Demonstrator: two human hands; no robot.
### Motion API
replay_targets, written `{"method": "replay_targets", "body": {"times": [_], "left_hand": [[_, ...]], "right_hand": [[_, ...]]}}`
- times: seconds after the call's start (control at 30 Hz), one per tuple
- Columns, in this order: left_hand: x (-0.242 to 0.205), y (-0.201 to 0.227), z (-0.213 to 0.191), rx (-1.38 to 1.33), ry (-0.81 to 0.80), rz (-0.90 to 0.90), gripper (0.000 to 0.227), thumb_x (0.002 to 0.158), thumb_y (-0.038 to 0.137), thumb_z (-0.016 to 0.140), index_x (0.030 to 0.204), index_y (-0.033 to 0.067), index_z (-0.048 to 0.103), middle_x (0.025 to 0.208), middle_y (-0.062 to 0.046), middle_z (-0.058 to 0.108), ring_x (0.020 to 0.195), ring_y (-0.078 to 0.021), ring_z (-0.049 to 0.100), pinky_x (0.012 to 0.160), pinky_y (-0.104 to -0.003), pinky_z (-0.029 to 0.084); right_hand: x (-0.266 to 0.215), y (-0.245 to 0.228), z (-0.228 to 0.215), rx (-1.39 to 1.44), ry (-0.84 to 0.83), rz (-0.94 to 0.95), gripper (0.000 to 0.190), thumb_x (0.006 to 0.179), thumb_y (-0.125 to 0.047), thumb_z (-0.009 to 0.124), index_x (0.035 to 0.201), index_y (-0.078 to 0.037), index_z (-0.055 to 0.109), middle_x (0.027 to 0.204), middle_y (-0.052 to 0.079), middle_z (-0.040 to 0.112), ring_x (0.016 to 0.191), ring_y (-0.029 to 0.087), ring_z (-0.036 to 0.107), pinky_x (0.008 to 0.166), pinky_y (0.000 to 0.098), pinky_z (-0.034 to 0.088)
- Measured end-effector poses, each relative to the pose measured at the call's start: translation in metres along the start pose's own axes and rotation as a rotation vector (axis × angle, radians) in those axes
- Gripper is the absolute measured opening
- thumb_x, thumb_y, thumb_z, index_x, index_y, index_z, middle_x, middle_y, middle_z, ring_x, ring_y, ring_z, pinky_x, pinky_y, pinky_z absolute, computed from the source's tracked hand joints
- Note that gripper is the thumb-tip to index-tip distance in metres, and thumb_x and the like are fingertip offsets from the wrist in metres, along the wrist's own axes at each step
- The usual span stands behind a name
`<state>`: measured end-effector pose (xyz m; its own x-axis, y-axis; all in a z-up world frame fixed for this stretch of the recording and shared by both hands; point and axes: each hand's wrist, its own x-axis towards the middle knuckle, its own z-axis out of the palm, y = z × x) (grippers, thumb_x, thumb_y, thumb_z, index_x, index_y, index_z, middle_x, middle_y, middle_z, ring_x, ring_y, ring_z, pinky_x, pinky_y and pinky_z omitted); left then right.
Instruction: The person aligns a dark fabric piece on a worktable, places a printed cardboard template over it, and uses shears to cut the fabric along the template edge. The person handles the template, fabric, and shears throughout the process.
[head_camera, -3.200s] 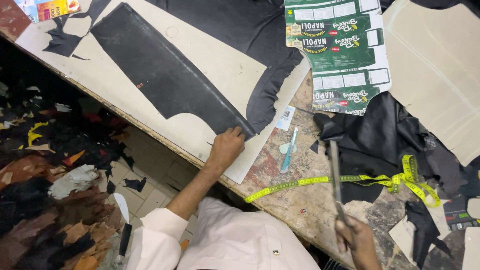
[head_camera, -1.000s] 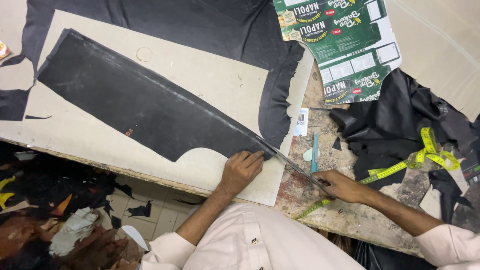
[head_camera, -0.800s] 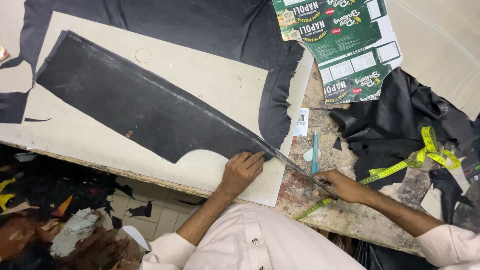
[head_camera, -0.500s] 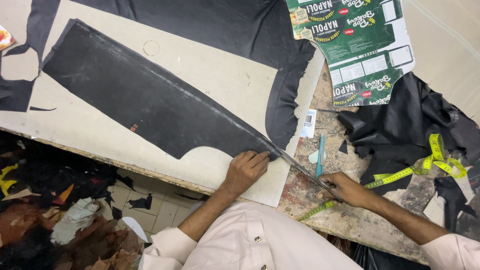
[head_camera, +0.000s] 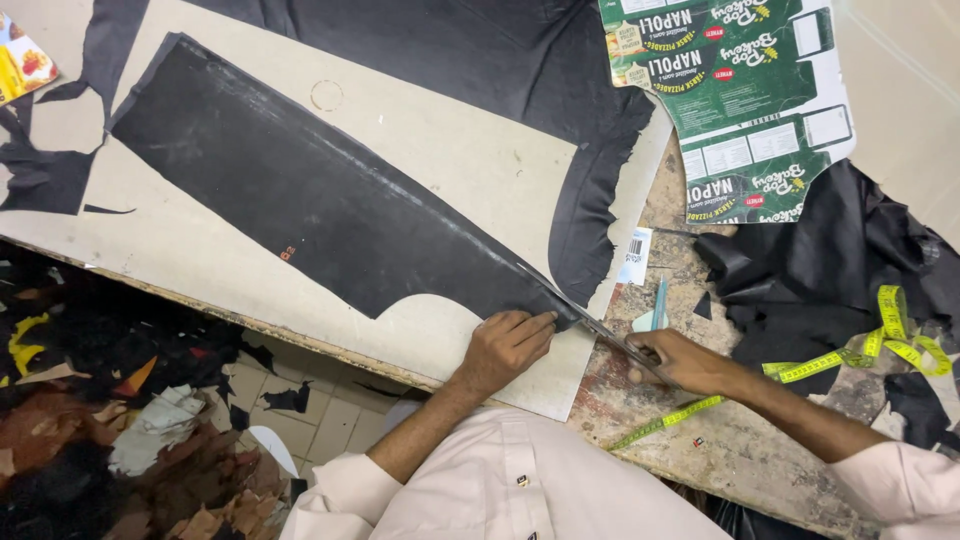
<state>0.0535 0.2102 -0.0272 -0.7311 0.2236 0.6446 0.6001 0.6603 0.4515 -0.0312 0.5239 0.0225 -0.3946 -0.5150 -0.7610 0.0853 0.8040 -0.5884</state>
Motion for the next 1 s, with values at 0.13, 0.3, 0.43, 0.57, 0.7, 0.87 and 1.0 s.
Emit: {"method": "replay_targets", "body": {"times": [0.13,0.3,0.43,0.57,0.7,0.87,1.0], "left_hand": [[-0.002,0.001,-0.004,-0.014,0.010,0.007,0.018,0.085,0.013,0.084,0.099,0.0041,0.077,0.119,-0.004,0.075,0.094,-0.0182,0.068,0.081,-0.033,0.058],[-0.002,0.000,-0.004,0.000,0.001,0.013,0.016,0.084,0.012,0.084,0.097,0.0042,0.077,0.119,-0.004,0.075,0.094,-0.0190,0.068,0.080,-0.033,0.058],[-0.003,0.000,-0.001,-0.013,0.008,0.005,0.015,0.088,0.013,0.084,0.098,0.0043,0.076,0.121,-0.004,0.074,0.095,-0.0183,0.069,0.082,-0.033,0.059],[-0.003,-0.001,-0.001,-0.019,0.001,0.005,0.016,0.086,0.013,0.084,0.098,0.0041,0.077,0.121,-0.005,0.075,0.095,-0.0189,0.069,0.081,-0.033,0.059],[-0.003,-0.001,-0.002,-0.013,0.000,0.008,0.016,0.085,0.012,0.084,0.097,0.0041,0.077,0.120,-0.004,0.075,0.094,-0.0189,0.069,0.081,-0.033,0.059],[-0.002,-0.001,-0.001,-0.013,-0.003,0.005,0.017,0.085,0.013,0.084,0.097,0.0046,0.076,0.120,-0.004,0.075,0.094,-0.0187,0.069,0.081,-0.033,0.059],[-0.001,0.000,-0.005,-0.017,0.002,0.008,0.018,0.085,0.013,0.085,0.099,0.0047,0.076,0.121,-0.004,0.075,0.093,-0.0182,0.068,0.080,-0.033,0.058]], "right_hand": [[0.007,-0.029,-0.005,-0.058,0.022,-0.031,0.061,0.073,-0.062,0.077,0.095,-0.006,0.068,0.062,-0.001,0.056,0.055,0.014,0.054,0.050,0.0343,0.044],[0.006,-0.045,-0.008,-0.034,0.017,-0.051,0.063,0.074,-0.061,0.077,0.098,-0.004,0.071,0.062,0.000,0.060,0.054,0.013,0.058,0.048,0.0329,0.045],[0.006,-0.044,-0.007,0.006,0.020,-0.015,0.056,0.076,-0.054,0.079,0.096,-0.002,0.072,0.061,0.002,0.058,0.048,0.013,0.056,0.044,0.0328,0.044],[0.006,-0.040,-0.005,0.057,0.019,0.048,0.042,0.080,-0.040,0.081,0.096,-0.003,0.072,0.058,0.001,0.058,0.046,0.012,0.056,0.043,0.0310,0.046],[0.008,-0.035,-0.004,0.070,0.015,0.020,0.034,0.083,-0.033,0.082,0.091,-0.001,0.071,0.056,0.000,0.057,0.044,0.010,0.055,0.042,0.0289,0.044],[0.006,-0.034,-0.002,0.131,-0.022,0.012,0.040,0.086,-0.035,0.079,0.082,0.001,0.065,0.056,0.000,0.055,0.042,0.010,0.056,0.040,0.0280,0.045],[0.011,-0.042,-0.006,0.110,-0.035,0.032,0.041,0.084,-0.044,0.077,0.083,-0.005,0.065,0.057,-0.001,0.057,0.044,0.011,0.055,0.042,0.0291,0.046]]}}
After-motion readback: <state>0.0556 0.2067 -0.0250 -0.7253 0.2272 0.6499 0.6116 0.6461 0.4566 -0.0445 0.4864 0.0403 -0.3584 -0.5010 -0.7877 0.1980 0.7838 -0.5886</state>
